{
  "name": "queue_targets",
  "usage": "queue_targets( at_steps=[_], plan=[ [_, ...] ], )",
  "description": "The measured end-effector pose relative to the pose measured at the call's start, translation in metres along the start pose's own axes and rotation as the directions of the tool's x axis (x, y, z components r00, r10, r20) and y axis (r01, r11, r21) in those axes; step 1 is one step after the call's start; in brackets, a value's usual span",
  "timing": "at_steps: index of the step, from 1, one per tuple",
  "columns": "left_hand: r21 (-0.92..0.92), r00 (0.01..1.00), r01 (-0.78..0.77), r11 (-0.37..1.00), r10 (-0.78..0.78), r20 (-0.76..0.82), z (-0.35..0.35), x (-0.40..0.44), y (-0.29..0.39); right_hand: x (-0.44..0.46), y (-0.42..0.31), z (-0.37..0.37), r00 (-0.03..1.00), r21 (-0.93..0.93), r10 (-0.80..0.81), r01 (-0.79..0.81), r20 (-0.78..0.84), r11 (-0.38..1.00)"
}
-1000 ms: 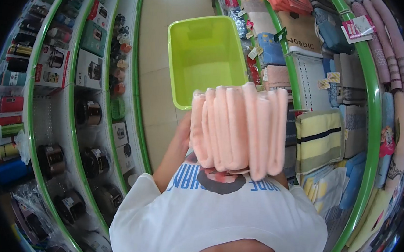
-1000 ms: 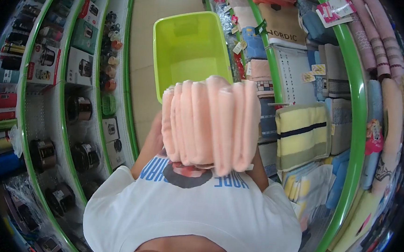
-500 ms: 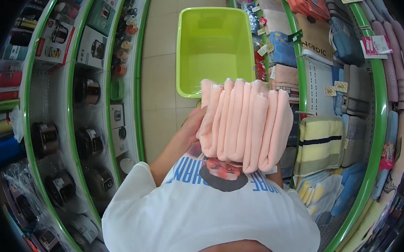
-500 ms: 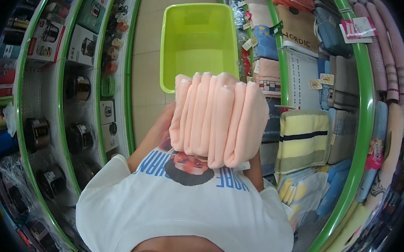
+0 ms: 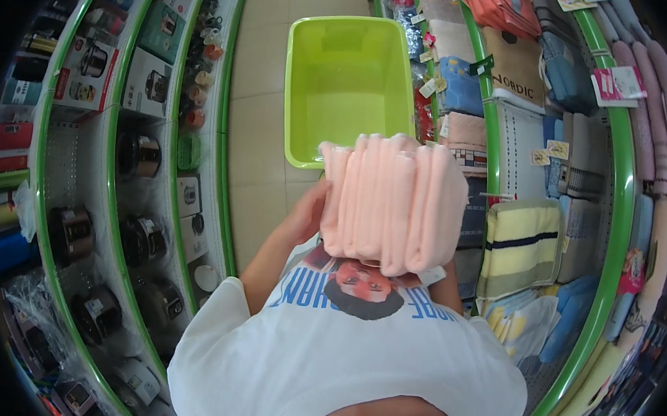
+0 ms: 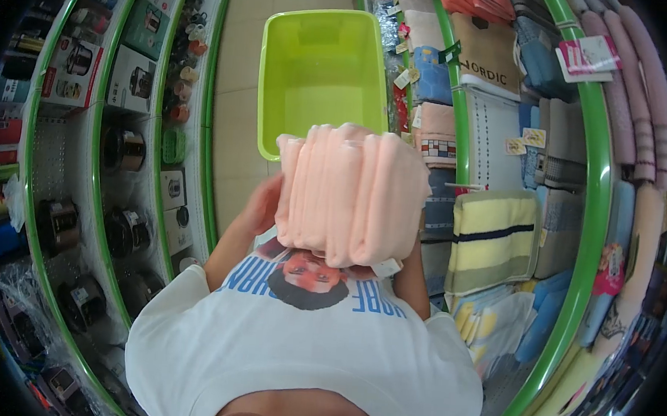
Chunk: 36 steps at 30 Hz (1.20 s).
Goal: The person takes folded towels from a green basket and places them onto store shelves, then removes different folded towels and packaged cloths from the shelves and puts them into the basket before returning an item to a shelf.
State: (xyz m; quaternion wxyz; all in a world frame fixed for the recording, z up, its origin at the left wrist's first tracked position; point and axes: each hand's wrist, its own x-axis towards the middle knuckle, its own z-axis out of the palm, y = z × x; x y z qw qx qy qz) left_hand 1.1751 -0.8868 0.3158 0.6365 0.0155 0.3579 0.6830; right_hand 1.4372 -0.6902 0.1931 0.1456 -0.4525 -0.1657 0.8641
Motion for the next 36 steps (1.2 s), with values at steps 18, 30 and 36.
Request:
queue_targets(
  at_steps=[18,30,36],
  plan=[
    [0.268,0.943,0.066,0.961,0.027,-0.331,-0.251,0.321,0.067,0.371,-0.021,0.094,0.995,-0.328,0.057,-0.026,0.087,0.944],
    [0.291,0.685,0.382,0.877,-0.058,-0.726,-0.385,0.405,-0.052,0.464,0.038,0.065,0.985,-0.382,0.11,-0.153,-0.133,0.911],
    [-0.027,0.777,0.278,0.96,-0.241,-0.582,-0.333,0.4,-0.009,0.472,0.039,0.038,0.912,-0.317,0.39,-0.409,-0.124,0.856]
  ],
)
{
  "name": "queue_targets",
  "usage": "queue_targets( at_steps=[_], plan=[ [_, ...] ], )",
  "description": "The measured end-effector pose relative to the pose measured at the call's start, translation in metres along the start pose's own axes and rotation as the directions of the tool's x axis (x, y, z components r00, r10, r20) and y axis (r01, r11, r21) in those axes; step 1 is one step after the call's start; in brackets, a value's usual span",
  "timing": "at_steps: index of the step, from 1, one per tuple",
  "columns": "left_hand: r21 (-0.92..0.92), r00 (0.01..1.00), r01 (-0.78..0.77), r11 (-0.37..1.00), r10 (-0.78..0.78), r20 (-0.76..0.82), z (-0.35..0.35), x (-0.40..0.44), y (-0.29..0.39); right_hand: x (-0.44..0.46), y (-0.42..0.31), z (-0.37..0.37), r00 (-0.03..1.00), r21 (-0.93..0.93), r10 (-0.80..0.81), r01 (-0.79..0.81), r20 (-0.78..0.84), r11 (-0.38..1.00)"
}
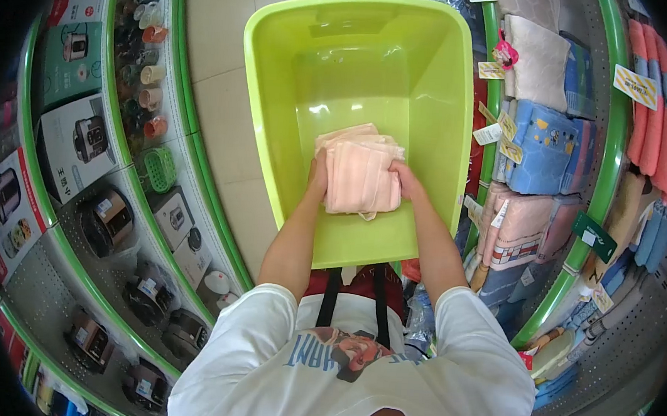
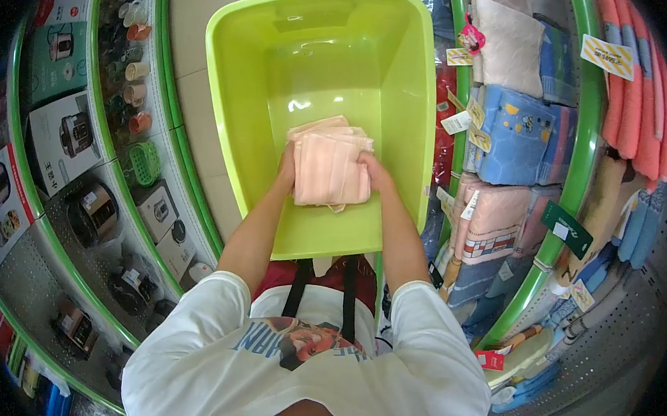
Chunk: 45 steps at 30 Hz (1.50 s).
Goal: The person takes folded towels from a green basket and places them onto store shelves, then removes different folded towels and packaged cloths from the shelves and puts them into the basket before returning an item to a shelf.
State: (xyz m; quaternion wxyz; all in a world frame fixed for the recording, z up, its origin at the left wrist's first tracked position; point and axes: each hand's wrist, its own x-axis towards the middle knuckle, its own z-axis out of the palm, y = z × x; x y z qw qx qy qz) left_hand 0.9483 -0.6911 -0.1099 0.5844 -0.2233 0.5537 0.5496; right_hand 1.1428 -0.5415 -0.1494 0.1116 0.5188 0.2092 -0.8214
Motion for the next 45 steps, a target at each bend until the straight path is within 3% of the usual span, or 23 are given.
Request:
queue_targets(
  at_steps=[7,9,12,15,18,21,23,25,28,31,33,34,36,37,39,40,42,43,45],
  plan=[
    [-0.136,0.964,-0.058,0.989,0.021,-0.263,-0.02,0.022,-0.047,-0.013,-0.005,0.016,0.966,-0.212,-0.254,0.237,-0.056,0.948],
    [-0.06,0.902,-0.129,0.99,0.091,-0.421,-0.027,0.03,-0.056,-0.01,-0.007,0.015,0.942,-0.279,-0.33,0.301,-0.064,0.912],
    [0.349,0.683,-0.23,0.908,0.406,-0.607,-0.029,0.037,-0.059,0.012,0.006,0.002,0.902,-0.409,-0.43,0.377,-0.043,0.831],
    [0.797,0.477,-0.287,0.532,0.8,-0.363,0.022,-0.014,-0.001,0.008,0.0,0.018,0.872,-0.498,-0.488,0.401,-0.05,0.769],
    [0.907,0.698,-0.391,0.16,0.693,0.179,0.049,-0.023,0.052,0.019,0.0,0.019,0.92,-0.431,-0.391,0.364,0.028,0.826],
    [0.944,0.804,-0.318,-0.094,0.5,0.32,0.049,0.044,0.058,0.016,-0.003,0.018,0.954,-0.39,-0.254,0.296,0.157,0.872],
    [0.961,0.948,-0.275,-0.016,0.162,0.274,0.054,0.06,0.069,0.017,0.005,0.017,0.946,-0.403,-0.241,0.311,0.216,0.861],
    [0.979,0.973,-0.2,0.031,-0.109,0.202,0.051,0.07,0.066,0.017,0.016,0.02,0.946,-0.484,-0.248,0.32,0.208,0.815],
    [0.963,0.952,-0.255,-0.091,-0.195,0.234,0.046,0.07,0.051,0.005,0.023,0.03,0.955,-0.509,-0.235,0.294,0.179,0.809],
    [0.975,0.957,-0.166,-0.146,-0.262,0.124,0.061,0.043,0.06,0.008,0.032,0.031,0.955,-0.464,-0.225,0.29,0.191,0.837],
    [0.996,0.939,-0.064,-0.059,-0.342,0.04,0.054,0.038,0.062,-0.009,0.022,0.038,0.957,-0.498,-0.22,0.286,0.187,0.819],
    [0.999,0.916,-0.034,-0.033,-0.4,0.018,0.054,0.038,0.059,-0.016,0.02,0.04,0.966,-0.651,-0.23,0.252,0.121,0.716],
    [0.976,0.935,-0.203,-0.076,-0.31,0.17,0.041,0.054,0.048,-0.039,0.011,0.051,0.958,-0.852,-0.277,0.085,-0.072,0.516],
    [0.948,0.916,-0.318,-0.034,-0.269,0.298,0.011,0.091,0.044,-0.058,0.008,0.064,0.932,-0.897,-0.308,-0.04,-0.193,0.44],
    [0.904,0.911,-0.411,-0.119,-0.02,0.412,0.017,0.092,0.044,-0.094,0.008,0.079,0.858,-0.904,-0.459,-0.015,-0.231,0.427],
    [0.902,0.887,-0.369,-0.226,0.206,0.414,0.04,0.061,0.058,-0.116,0.016,0.079,0.769,-0.902,-0.608,0.101,-0.197,0.421],
    [0.751,0.666,-0.636,-0.178,0.366,0.65,0.088,-0.009,0.079,-0.168,0.027,0.09,0.59,-0.841,-0.799,0.37,-0.116,0.395],
    [0.708,0.64,-0.702,-0.081,0.366,0.676,0.123,-0.058,0.078,-0.214,0.036,0.085,0.518,-0.759,-0.852,0.526,-0.07,0.383],
    [0.585,0.585,-0.801,0.126,0.367,0.723,0.185,-0.168,0.077,-0.288,0.054,0.089,0.604,-0.597,-0.791,0.602,-0.094,0.53]
  ],
)
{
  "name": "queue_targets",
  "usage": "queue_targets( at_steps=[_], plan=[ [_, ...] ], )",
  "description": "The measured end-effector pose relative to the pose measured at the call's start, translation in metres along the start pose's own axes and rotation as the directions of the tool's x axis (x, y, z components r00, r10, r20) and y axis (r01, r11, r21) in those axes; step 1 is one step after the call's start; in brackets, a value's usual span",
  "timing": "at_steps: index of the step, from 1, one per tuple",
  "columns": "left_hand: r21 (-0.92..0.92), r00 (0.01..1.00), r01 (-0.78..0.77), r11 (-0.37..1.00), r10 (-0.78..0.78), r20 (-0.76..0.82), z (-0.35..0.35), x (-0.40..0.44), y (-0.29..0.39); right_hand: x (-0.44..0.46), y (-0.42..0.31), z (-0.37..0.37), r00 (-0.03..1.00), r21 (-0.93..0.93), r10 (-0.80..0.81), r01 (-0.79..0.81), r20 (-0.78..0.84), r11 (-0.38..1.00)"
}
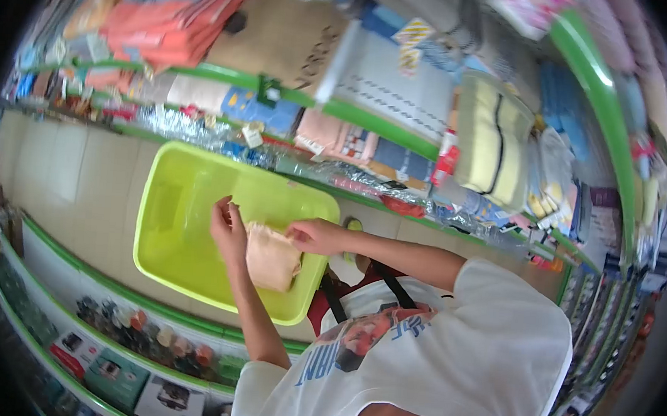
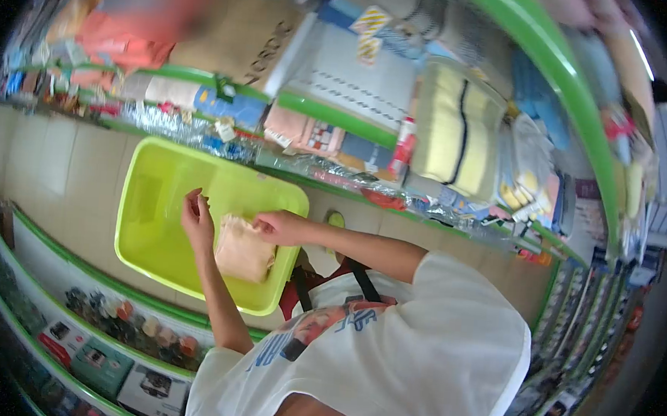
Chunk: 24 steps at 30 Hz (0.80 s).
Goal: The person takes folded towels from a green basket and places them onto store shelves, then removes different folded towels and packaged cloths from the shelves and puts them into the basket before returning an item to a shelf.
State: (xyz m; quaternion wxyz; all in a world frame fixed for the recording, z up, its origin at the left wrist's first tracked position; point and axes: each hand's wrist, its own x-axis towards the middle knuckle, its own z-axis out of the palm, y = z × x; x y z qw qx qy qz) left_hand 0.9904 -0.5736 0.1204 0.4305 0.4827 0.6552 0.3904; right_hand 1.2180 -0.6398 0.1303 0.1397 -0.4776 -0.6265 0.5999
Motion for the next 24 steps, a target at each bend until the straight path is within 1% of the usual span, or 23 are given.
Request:
queue_targets(
  at_steps=[2,3,4,5,6,7,8,10,11,12,13,16,19,20,23,24],
  plan=[
    [-0.161,0.967,-0.251,0.955,0.253,-0.003,0.031,-0.026,0.105,-0.054,-0.015,-0.026,0.998,-0.036,0.052,-0.054,-0.039,0.998],
    [-0.301,0.95,-0.27,0.915,0.305,0.074,0.05,-0.039,0.146,-0.079,-0.013,-0.036,0.996,-0.048,0.057,-0.061,-0.072,0.997],
    [-0.381,0.913,-0.259,0.888,0.353,0.203,0.071,-0.049,0.181,-0.103,-0.008,-0.045,0.993,-0.06,0.063,-0.069,-0.103,0.996],
    [-0.417,0.852,-0.298,0.858,0.437,0.289,0.093,-0.059,0.219,-0.126,0.0,-0.05,0.983,-0.019,0.063,-0.067,-0.17,0.998],
    [-0.482,0.794,-0.32,0.816,0.508,0.334,0.12,-0.065,0.253,-0.148,0.01,-0.052,0.97,0.023,0.064,-0.06,-0.233,0.998],
    [-0.423,0.748,-0.378,0.823,0.541,0.385,0.143,-0.07,0.28,-0.167,0.021,-0.055,0.953,0.063,0.064,-0.048,-0.296,0.997],
    [-0.39,0.702,-0.489,0.78,0.618,0.354,0.173,-0.068,0.298,-0.186,0.032,-0.057,0.94,0.103,0.064,-0.031,-0.336,0.994],
    [-0.362,0.74,-0.398,0.843,0.528,0.416,0.23,-0.062,0.325,-0.225,0.05,-0.059,0.906,0.188,0.077,0.003,-0.415,0.982],
    [-0.247,0.753,-0.281,0.927,0.373,0.542,0.252,-0.06,0.336,-0.246,0.056,-0.059,0.886,0.212,0.084,0.017,-0.457,0.977],
    [-0.108,0.743,-0.165,0.98,0.196,0.64,0.269,-0.056,0.346,-0.265,0.062,-0.058,0.864,0.239,0.094,0.031,-0.494,0.971],
    [0.041,0.713,-0.057,0.998,0.012,0.701,0.282,-0.051,0.354,-0.281,0.068,-0.06,0.843,0.258,0.099,0.048,-0.529,0.965],
    [0.172,0.538,0.029,0.985,-0.161,0.827,0.303,-0.038,0.362,-0.331,0.069,-0.063,0.761,0.345,0.142,0.113,-0.633,0.932],
    [0.022,0.525,0.177,0.984,-0.113,0.843,0.302,-0.051,0.367,-0.358,0.094,-0.064,0.719,0.403,0.17,0.165,-0.674,0.9],
    [-0.018,0.533,0.204,0.979,-0.096,0.841,0.302,-0.055,0.368,-0.364,0.099,-0.065,0.718,0.414,0.162,0.19,-0.677,0.89],
    [-0.099,0.509,0.194,0.976,-0.014,0.861,0.3,-0.077,0.367,-0.368,0.109,-0.081,0.727,0.453,0.139,0.254,-0.672,0.855],
    [-0.141,0.547,0.207,0.968,0.006,0.837,0.296,-0.085,0.368,-0.365,0.111,-0.087,0.739,0.478,0.143,0.263,-0.658,0.838]
  ],
)
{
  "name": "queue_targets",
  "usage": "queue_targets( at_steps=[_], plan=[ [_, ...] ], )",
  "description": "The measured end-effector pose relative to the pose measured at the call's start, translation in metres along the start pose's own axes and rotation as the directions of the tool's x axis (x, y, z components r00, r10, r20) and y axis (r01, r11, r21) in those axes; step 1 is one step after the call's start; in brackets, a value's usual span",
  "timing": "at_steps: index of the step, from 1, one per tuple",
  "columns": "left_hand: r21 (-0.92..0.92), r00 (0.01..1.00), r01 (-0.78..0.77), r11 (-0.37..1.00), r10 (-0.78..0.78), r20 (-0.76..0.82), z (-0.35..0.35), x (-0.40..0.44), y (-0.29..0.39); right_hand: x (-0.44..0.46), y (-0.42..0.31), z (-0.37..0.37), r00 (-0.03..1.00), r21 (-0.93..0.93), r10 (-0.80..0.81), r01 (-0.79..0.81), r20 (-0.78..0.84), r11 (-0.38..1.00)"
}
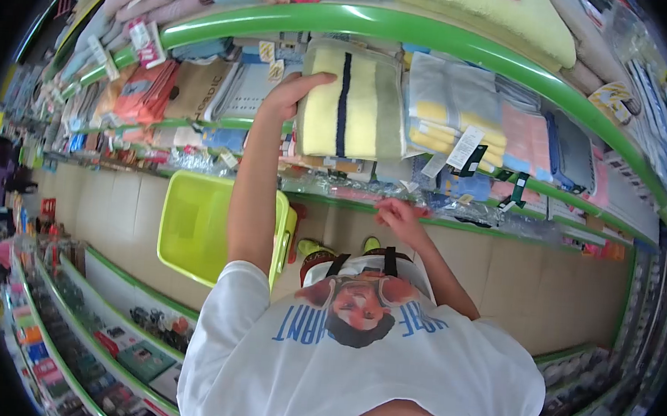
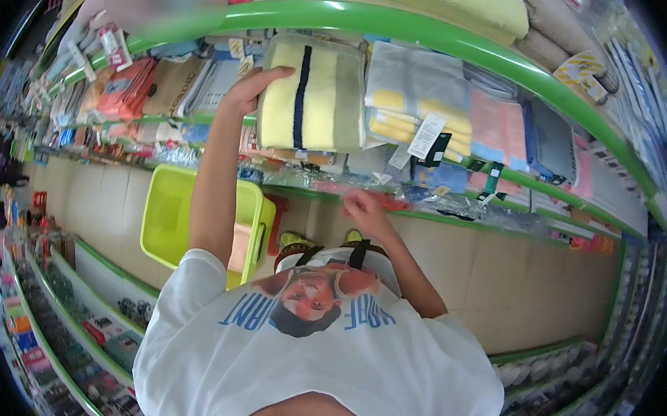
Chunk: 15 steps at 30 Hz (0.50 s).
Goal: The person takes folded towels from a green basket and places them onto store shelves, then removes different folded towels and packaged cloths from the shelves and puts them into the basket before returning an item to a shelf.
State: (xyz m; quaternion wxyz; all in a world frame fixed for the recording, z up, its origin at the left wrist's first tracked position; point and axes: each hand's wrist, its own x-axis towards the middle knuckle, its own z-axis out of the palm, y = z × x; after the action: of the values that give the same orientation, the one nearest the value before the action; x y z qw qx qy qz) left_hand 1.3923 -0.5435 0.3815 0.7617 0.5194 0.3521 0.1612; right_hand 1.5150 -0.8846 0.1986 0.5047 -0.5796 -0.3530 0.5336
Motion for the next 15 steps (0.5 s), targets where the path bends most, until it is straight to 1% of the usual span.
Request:
queue_targets(
  at_steps=[3,4,5,7,8,9,10,11,13,14,15],
  plan=[
    [0.036,0.966,-0.201,0.979,0.204,-0.159,0.025,-0.046,0.006,0.027,-0.017,-0.002,0.995,0.078,0.002,-0.01,0.101,0.997],
    [0.018,0.955,-0.27,0.963,0.271,-0.122,0.031,-0.067,0.009,0.037,-0.023,0.0,0.989,0.1,0.002,-0.017,0.151,0.995],
    [-0.012,0.951,-0.283,0.959,0.279,-0.137,0.03,-0.084,0.004,0.052,-0.021,0.003,0.989,0.272,0.013,-0.053,0.147,0.961],
    [-0.088,0.933,-0.325,0.942,0.304,-0.195,0.033,-0.129,-0.012,0.076,-0.011,0.02,0.984,0.572,0.072,-0.154,0.164,0.805],
    [-0.065,0.921,-0.284,0.957,0.253,-0.295,0.029,-0.152,-0.025,0.07,-0.027,0.032,0.975,0.675,0.132,-0.217,0.176,0.705],
    [-0.071,0.915,-0.278,0.958,0.242,-0.322,0.032,-0.18,-0.033,0.062,-0.045,0.043,0.961,0.761,0.199,-0.274,0.193,0.588],
    [-0.124,0.902,-0.263,0.957,0.199,-0.383,0.027,-0.201,-0.054,0.061,-0.041,0.041,0.818,0.802,-0.212,-0.413,0.534,0.431],
    [-0.176,0.89,-0.253,0.951,0.157,-0.429,0.02,-0.218,-0.079,0.065,-0.036,0.05,0.835,0.757,-0.101,-0.432,0.541,0.491],
    [-0.241,0.848,-0.196,0.951,0.041,-0.529,0.011,-0.255,-0.121,0.069,-0.025,0.072,0.868,0.662,0.1,-0.442,0.487,0.606],
    [-0.276,0.827,-0.17,0.946,-0.015,-0.561,0.006,-0.271,-0.142,0.068,-0.04,0.088,0.867,0.586,0.11,-0.416,0.485,0.696],
    [-0.293,0.812,-0.174,0.94,-0.032,-0.582,-0.001,-0.284,-0.167,0.058,-0.059,0.107,0.845,0.591,0.258,-0.516,0.468,0.62]
  ],
)
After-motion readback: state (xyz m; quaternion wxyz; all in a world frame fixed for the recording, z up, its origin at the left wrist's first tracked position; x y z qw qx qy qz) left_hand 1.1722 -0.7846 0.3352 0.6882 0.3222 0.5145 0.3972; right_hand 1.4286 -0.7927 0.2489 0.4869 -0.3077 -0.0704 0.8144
